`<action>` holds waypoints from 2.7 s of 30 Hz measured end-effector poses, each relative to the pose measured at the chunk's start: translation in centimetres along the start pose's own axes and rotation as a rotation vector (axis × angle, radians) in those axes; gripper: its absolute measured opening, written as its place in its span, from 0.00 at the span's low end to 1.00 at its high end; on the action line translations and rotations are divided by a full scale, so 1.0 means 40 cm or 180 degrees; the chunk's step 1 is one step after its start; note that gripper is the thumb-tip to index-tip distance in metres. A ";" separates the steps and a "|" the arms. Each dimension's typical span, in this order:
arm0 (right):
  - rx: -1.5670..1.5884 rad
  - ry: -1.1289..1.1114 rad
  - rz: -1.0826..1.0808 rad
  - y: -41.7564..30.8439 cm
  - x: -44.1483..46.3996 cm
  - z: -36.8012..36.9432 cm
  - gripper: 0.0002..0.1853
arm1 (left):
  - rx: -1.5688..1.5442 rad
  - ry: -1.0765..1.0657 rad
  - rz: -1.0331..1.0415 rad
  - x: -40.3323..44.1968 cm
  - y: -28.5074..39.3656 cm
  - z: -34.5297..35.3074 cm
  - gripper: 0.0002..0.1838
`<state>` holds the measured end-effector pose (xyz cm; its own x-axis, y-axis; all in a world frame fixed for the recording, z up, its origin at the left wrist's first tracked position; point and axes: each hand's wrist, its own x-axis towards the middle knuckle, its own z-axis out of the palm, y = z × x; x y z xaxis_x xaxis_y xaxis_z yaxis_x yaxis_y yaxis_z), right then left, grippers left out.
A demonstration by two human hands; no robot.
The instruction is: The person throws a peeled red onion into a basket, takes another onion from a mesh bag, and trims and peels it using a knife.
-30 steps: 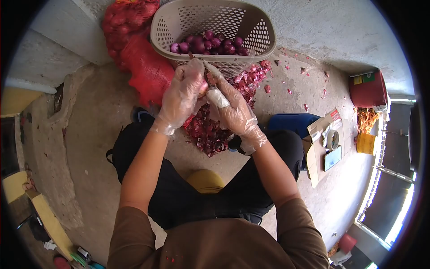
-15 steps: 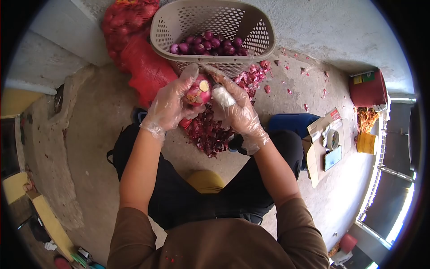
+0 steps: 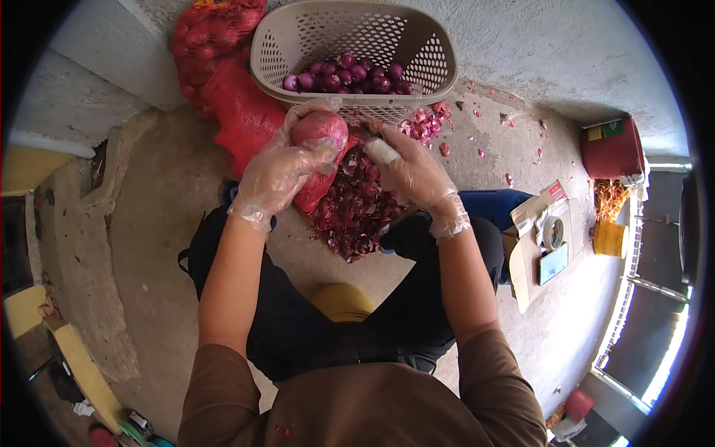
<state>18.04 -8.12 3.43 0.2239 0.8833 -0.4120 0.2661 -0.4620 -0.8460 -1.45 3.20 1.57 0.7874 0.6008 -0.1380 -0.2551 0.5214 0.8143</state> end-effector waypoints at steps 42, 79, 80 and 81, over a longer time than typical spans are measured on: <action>0.1055 -0.0988 -0.0712 -0.014 -0.031 0.010 0.38 | -0.0714 0.0381 -0.0068 0.004 0.002 0.012 0.26; -0.0062 -0.0084 -0.1722 -0.006 -0.021 0.036 0.36 | -0.0431 0.0128 0.0111 0.008 0.006 0.028 0.27; -0.0047 -0.0088 -0.1664 -0.011 -0.025 0.036 0.36 | -0.0412 0.0151 0.0091 0.006 0.007 0.030 0.27; -0.0093 -0.0096 -0.1602 -0.014 -0.027 0.034 0.36 | -0.0320 0.0182 0.0072 0.005 0.008 0.033 0.27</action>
<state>16.37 -8.72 3.88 0.0340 0.9988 0.0346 0.3603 0.0200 -0.9326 -0.63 2.69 2.53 0.7482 0.6452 -0.1546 -0.3296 0.5637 0.7574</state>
